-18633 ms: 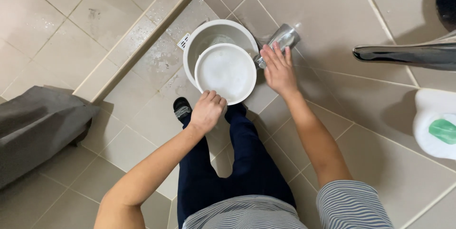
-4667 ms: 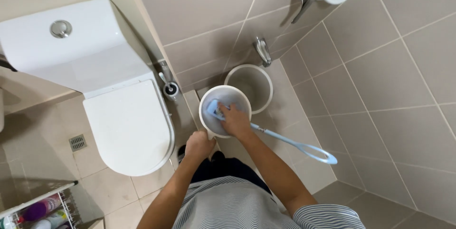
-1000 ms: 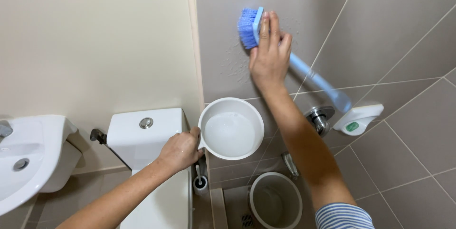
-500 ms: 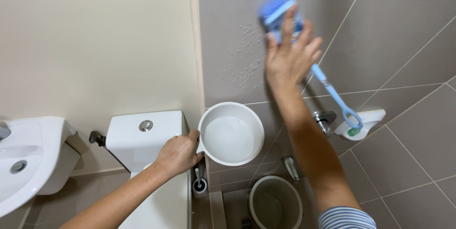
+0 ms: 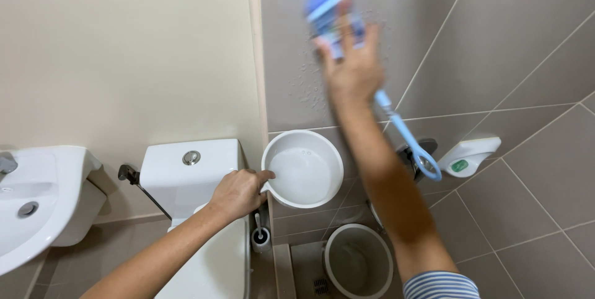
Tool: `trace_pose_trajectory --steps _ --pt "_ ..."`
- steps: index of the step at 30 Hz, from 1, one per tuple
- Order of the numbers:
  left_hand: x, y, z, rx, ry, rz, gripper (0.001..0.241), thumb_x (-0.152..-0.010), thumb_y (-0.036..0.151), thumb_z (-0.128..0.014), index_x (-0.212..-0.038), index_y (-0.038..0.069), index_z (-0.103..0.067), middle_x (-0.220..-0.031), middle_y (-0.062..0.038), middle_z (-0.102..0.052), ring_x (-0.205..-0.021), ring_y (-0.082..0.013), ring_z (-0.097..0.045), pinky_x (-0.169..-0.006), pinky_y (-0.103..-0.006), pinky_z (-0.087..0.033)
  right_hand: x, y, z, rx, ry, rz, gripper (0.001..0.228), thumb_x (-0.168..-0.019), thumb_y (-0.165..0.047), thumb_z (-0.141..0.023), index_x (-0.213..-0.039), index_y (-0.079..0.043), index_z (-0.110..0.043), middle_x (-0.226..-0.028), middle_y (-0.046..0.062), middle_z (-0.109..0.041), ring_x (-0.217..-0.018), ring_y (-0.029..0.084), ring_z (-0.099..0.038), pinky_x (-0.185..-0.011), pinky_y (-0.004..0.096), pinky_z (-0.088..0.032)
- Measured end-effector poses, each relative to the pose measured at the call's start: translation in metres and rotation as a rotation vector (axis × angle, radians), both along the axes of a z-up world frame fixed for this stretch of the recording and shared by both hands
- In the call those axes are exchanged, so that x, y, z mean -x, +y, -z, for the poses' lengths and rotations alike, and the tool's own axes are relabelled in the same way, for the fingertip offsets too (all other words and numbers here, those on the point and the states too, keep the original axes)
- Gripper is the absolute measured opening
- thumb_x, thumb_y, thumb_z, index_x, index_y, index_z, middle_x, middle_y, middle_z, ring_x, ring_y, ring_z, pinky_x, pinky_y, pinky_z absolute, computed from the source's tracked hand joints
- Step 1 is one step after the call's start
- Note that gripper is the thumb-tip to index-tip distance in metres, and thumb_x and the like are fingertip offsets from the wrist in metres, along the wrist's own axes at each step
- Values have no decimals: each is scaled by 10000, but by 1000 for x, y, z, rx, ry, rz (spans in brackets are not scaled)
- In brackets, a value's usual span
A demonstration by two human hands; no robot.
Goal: The person uses a handheld bidet sprayer to rinse the toilet bowl and seat. They then fill a white plastic bowl with water from a wall-mounted tap and pour it into the toilet. Finally, they use a blue scrub brush to clean the wall tiles next to the toilet.
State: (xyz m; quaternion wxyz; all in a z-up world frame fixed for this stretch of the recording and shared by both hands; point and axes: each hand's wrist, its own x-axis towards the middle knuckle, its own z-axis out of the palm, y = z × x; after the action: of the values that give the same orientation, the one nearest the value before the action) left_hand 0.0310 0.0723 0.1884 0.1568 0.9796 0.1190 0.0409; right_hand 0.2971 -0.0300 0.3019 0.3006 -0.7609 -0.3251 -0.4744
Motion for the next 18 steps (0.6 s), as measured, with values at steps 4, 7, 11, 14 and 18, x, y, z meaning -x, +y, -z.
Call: trace_pose_trajectory --steps 4,7,11,14,18 --pt "4 -7 -6 9 16 -18 411 -787 156 -789 -1190 128 -718 -867 -113 -766 -797 -292 -745 -743 -420 -600 36 27 54 193 -284 -108 754 -981 -622 -652 -1603 -498 -245 -1264 216 -611 -831 260 -632 -595 346 -504" --pt "8 -9 -3 2 34 -42 412 -787 147 -785 -1194 136 -718 -851 -97 -769 -809 -287 -742 -759 -410 -593 23 5 49 319 -355 -114 736 -947 -633 -643 -1573 -538 -268 -1238 168 -636 -905 285 -610 -705 390 -496" --pt "12 -13 5 14 10 -29 407 -779 160 -794 -1179 138 -724 -845 -94 -768 -796 -278 -741 -735 -409 -591 -11 -17 6 120 -297 19 750 -1008 -603 -685 -1618 -496 -261 -1286 151 -615 -1077 327 -590 -827 442 -492" --pt "13 -14 6 15 -13 -15 400 -783 185 -806 -1171 133 -726 -831 -100 -764 -789 -280 -739 -723 -413 -586 -11 -5 6 32 -266 -30 768 -1016 -571 -727 -1628 -472 -273 -1312 162 -607 -1102 332 -586 -859 438 -484" --pt "14 -14 12 -29 -18 6 410 -753 141 -802 -1158 137 -735 -812 -98 -766 -791 -290 -734 -721 -428 -579 34 1 50 289 -296 -218 752 -937 -505 -760 -1582 -479 -374 -1267 161 -641 -1047 292 -602 -854 436 -447"
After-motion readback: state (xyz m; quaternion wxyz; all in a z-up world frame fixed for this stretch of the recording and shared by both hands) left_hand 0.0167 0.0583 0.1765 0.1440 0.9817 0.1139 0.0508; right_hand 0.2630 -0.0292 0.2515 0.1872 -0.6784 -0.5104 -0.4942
